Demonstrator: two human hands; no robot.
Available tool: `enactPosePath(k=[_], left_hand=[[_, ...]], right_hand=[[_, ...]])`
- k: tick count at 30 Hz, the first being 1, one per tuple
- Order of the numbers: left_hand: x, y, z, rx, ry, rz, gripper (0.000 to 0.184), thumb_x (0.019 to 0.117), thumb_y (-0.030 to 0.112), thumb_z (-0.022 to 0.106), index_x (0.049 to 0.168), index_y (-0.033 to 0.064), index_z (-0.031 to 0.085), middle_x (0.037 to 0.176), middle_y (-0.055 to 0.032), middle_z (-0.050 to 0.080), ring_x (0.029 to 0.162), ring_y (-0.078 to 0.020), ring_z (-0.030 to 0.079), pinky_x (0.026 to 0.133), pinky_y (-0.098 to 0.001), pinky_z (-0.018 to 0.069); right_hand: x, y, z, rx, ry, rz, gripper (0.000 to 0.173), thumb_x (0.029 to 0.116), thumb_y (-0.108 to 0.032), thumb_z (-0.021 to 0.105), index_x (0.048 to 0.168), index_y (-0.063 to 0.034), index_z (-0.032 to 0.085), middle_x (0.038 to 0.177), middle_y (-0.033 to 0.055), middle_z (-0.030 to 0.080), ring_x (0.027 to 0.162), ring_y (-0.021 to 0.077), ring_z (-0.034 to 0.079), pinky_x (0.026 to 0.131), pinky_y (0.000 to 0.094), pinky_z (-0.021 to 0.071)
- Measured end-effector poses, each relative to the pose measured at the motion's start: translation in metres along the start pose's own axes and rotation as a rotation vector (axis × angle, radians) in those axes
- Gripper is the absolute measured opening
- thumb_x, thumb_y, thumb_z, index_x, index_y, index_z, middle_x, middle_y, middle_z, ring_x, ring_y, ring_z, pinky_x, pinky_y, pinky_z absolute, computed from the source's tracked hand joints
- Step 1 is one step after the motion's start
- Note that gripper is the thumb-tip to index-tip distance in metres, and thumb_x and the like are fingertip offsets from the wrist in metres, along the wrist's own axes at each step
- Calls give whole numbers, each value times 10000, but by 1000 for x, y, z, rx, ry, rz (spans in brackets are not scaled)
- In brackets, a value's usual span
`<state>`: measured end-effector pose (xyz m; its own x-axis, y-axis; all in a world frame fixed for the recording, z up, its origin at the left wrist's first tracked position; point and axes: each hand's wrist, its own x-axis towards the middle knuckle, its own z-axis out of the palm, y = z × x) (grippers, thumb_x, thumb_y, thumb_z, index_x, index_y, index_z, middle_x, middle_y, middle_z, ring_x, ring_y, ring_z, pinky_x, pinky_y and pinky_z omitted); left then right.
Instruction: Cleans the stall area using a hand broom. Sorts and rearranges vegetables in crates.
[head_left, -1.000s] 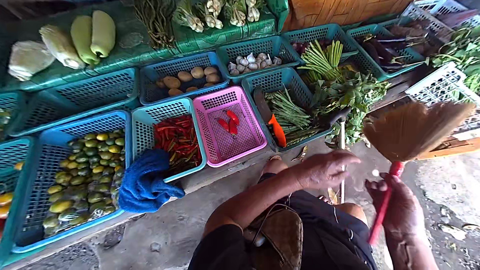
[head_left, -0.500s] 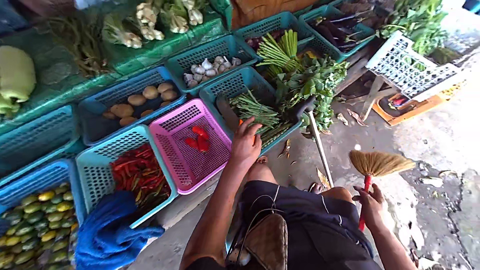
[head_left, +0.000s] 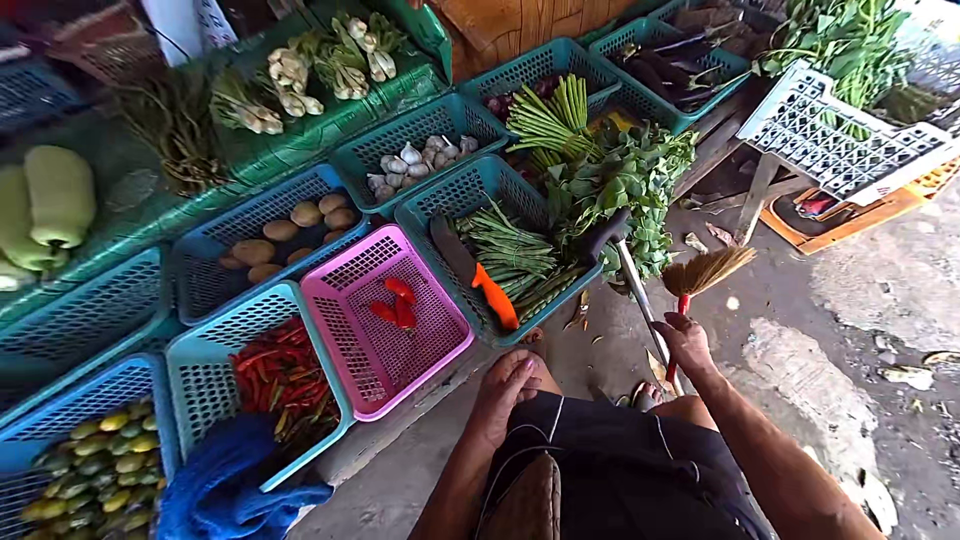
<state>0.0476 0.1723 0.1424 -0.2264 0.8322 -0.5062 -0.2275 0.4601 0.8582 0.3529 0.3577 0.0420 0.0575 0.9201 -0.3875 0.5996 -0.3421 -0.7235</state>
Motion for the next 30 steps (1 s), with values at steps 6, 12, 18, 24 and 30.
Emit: enactPosePath(k=[6,12,18,24,30], left_hand=[[30,9,7,-553,196,-75,555,1120,414,319,1573,99,260,1494,-221,477,1211,-349,627,943,-479,563],[57,20,18,-779,310,-53,350,1009,3,449,1357,-20,428,1247,-237,580,1061,-344,658,887,-480,585],[44,41,37,-879,278,87,386,945,-128,410,1314,-18,421,1211,-232,590,1075,-336,668,919,-467,593],[51,32,41,-929,340,128,429,927,-130,466,1333,-4,410,1178,-214,574,1039,-306,654,903,-434,587],[49,14,22,-794,231,-9,545,1097,386,312,1585,146,274,1618,-195,331,1435,-396,415,1068,-632,416]], right_hand=[[35,-25,26,-390,-104,-43,410,970,-283,680,1259,6,651,1302,281,593,1185,426,595,988,598,464],[26,5,9,-249,29,-183,398,991,-266,674,1196,75,656,1182,306,629,1093,441,618,948,600,476],[45,-5,-7,-369,-78,12,342,1014,-270,621,1224,-9,687,1190,270,671,1151,435,622,982,641,445],[45,-3,-7,-396,-96,-2,349,1028,-290,596,1215,-11,692,1139,275,685,1107,450,635,941,653,454],[44,0,-6,-387,-78,45,357,1043,-318,582,1219,-34,708,1138,252,701,1110,425,645,948,643,451]])
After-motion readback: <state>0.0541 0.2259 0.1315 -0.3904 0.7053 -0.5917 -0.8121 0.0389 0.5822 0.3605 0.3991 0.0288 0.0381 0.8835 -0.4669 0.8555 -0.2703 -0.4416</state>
